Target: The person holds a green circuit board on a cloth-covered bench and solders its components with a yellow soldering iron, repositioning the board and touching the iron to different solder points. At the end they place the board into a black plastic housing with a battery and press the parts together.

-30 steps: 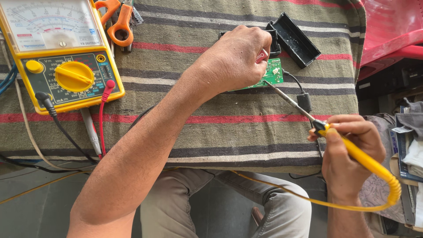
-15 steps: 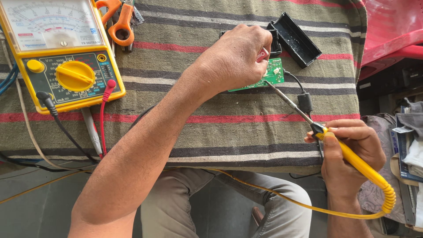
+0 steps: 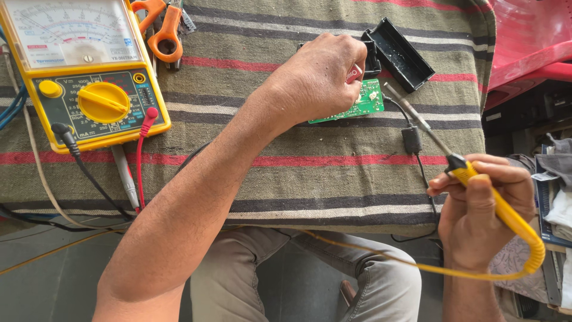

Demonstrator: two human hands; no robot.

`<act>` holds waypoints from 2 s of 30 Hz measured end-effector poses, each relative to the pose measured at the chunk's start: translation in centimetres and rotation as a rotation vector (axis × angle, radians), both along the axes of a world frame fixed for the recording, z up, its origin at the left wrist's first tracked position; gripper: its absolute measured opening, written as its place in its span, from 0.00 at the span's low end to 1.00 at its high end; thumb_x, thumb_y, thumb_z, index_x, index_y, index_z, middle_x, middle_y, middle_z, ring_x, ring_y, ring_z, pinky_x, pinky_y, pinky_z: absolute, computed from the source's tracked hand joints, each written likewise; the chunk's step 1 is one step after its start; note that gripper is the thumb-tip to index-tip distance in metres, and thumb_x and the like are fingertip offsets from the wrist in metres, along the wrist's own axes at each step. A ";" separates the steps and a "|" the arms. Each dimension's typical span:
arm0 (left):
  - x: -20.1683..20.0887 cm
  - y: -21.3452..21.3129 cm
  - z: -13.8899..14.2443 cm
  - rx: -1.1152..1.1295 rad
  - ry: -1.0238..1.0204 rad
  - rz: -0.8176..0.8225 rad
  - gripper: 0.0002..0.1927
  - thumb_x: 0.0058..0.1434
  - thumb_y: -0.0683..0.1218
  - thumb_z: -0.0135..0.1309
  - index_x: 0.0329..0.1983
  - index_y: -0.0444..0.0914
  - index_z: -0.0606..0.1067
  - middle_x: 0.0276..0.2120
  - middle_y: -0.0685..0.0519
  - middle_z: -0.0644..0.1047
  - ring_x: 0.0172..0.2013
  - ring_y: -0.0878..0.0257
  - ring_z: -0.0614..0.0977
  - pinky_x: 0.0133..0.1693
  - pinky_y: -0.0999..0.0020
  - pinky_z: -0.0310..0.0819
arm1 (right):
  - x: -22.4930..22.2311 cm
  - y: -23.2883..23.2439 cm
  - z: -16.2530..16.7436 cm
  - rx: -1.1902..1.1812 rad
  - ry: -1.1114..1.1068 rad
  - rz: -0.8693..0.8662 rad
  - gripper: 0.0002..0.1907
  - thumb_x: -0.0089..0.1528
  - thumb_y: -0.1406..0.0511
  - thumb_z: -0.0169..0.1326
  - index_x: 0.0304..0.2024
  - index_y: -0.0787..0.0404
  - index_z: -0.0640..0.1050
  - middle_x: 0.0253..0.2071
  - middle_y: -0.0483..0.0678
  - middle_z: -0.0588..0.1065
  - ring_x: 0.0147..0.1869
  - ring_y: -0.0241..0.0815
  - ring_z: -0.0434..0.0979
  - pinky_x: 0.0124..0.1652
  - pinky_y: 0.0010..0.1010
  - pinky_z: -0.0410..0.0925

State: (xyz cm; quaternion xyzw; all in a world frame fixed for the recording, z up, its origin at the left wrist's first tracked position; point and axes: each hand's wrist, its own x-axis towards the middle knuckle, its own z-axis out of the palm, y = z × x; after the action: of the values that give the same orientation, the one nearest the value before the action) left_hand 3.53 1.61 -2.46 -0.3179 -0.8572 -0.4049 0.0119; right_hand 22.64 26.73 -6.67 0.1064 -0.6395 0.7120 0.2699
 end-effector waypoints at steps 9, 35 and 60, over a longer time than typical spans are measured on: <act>-0.2 0.0 0.2 0.016 -0.020 -0.008 0.06 0.56 0.40 0.56 0.36 0.36 0.81 0.32 0.45 0.83 0.36 0.56 0.86 0.43 0.56 0.79 | 0.8 -0.2 1.5 0.207 -0.001 -0.017 0.06 0.75 0.71 0.61 0.50 0.67 0.76 0.51 0.53 0.73 0.53 0.44 0.82 0.51 0.32 0.81; -0.3 0.2 -0.1 0.054 0.049 -0.015 0.05 0.55 0.39 0.57 0.33 0.34 0.80 0.30 0.45 0.82 0.33 0.55 0.86 0.40 0.56 0.80 | 2.8 -1.5 0.4 1.091 0.212 -0.193 0.18 0.52 0.75 0.69 0.39 0.48 0.84 0.48 0.37 0.78 0.54 0.40 0.78 0.47 0.22 0.75; -0.2 0.7 -0.4 -0.004 0.075 -0.010 0.04 0.56 0.40 0.56 0.30 0.34 0.79 0.29 0.45 0.81 0.33 0.55 0.86 0.40 0.56 0.80 | 2.9 -1.3 0.3 1.296 0.273 -0.102 0.17 0.52 0.74 0.71 0.40 0.50 0.85 0.50 0.39 0.77 0.55 0.43 0.76 0.46 0.29 0.76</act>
State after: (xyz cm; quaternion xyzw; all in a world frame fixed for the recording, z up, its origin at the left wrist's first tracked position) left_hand 3.30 2.31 -2.85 -0.3371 -0.8555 -0.3908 0.0413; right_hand 25.50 25.42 -6.35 0.3059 -0.9026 0.1496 0.2633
